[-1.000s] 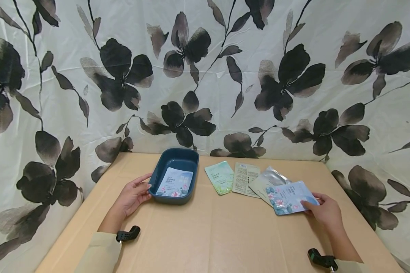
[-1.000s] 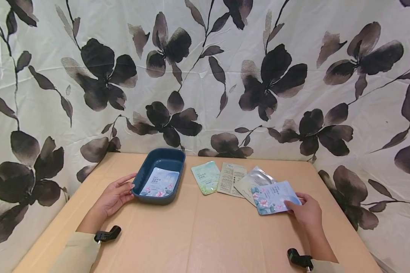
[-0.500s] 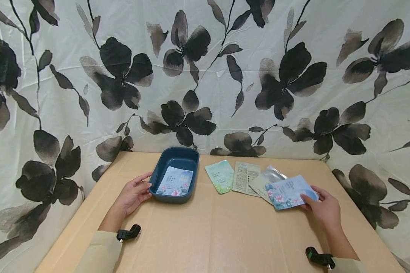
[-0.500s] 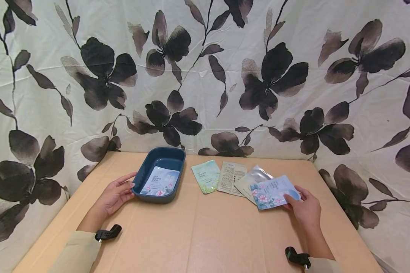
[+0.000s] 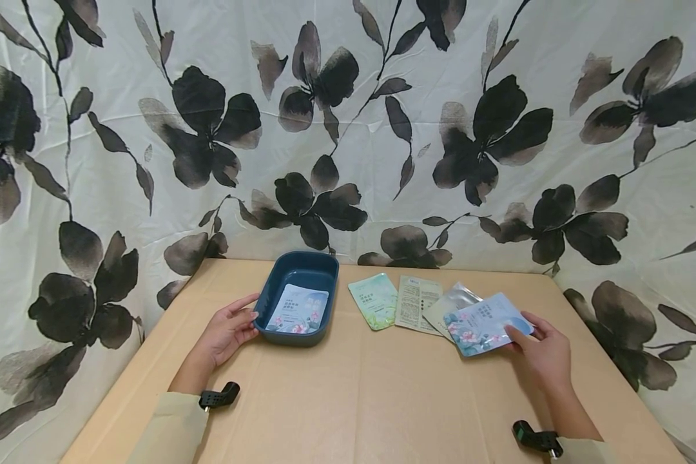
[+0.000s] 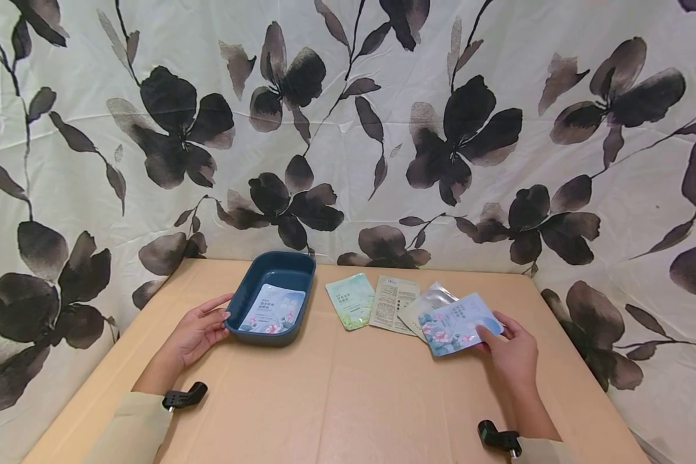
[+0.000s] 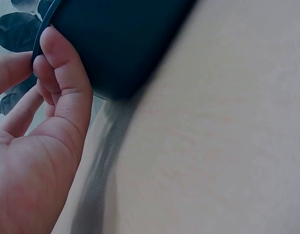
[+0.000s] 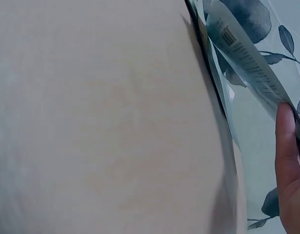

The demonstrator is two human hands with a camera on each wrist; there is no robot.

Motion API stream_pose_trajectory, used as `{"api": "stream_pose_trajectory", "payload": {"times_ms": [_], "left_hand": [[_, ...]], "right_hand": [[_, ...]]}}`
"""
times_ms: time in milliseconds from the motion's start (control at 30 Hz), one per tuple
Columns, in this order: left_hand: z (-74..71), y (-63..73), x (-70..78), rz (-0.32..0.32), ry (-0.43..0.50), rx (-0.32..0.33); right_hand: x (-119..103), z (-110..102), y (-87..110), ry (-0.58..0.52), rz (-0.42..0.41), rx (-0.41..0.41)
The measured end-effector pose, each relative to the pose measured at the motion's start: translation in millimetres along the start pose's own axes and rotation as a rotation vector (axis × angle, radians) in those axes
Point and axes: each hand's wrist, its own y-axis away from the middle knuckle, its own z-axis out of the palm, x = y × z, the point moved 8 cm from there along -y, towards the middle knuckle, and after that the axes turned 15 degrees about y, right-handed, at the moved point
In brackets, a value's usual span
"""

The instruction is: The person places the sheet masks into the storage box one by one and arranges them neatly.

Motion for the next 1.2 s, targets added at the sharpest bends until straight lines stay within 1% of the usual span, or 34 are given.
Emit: {"api": "stream_pose_trajectory", "payload": {"times_ms": [300, 400, 567, 800, 1000, 1200], "left_hand": [[0.0, -0.1, -1.1, -0.003, -0.010, 0.007], [-0.5, 0.0, -1.5, -0.005, -0.016, 0.012], [-1.0, 0.0, -2.2, -0.009, -0.016, 0.017], [-1.4, 0.1, -2.0, -0.008, -0.008, 0.019], [-1.9, -0.2, -2.0, -0.010, -0.004, 0.020], [-2.3, -1.1, -1.6, -0.010, 0.004, 0.014]], "right_hand": [[-5.4, 12.7, 1.0, -0.075, -0.002, -0.044], [-9.3, 17.9, 1.7, -0.107, -0.021, -0.058], [-15.2, 27.4, 3.6, -0.128, -0.054, -0.092], [-25.4, 41.7, 8.9, -0.199, -0.071, -0.146], [-33.6, 53.8, 12.4, -0.222, -0.076, -0.180], [-44.0, 64.8, 15.6, -0.241, -0.107, -0.206]]}}
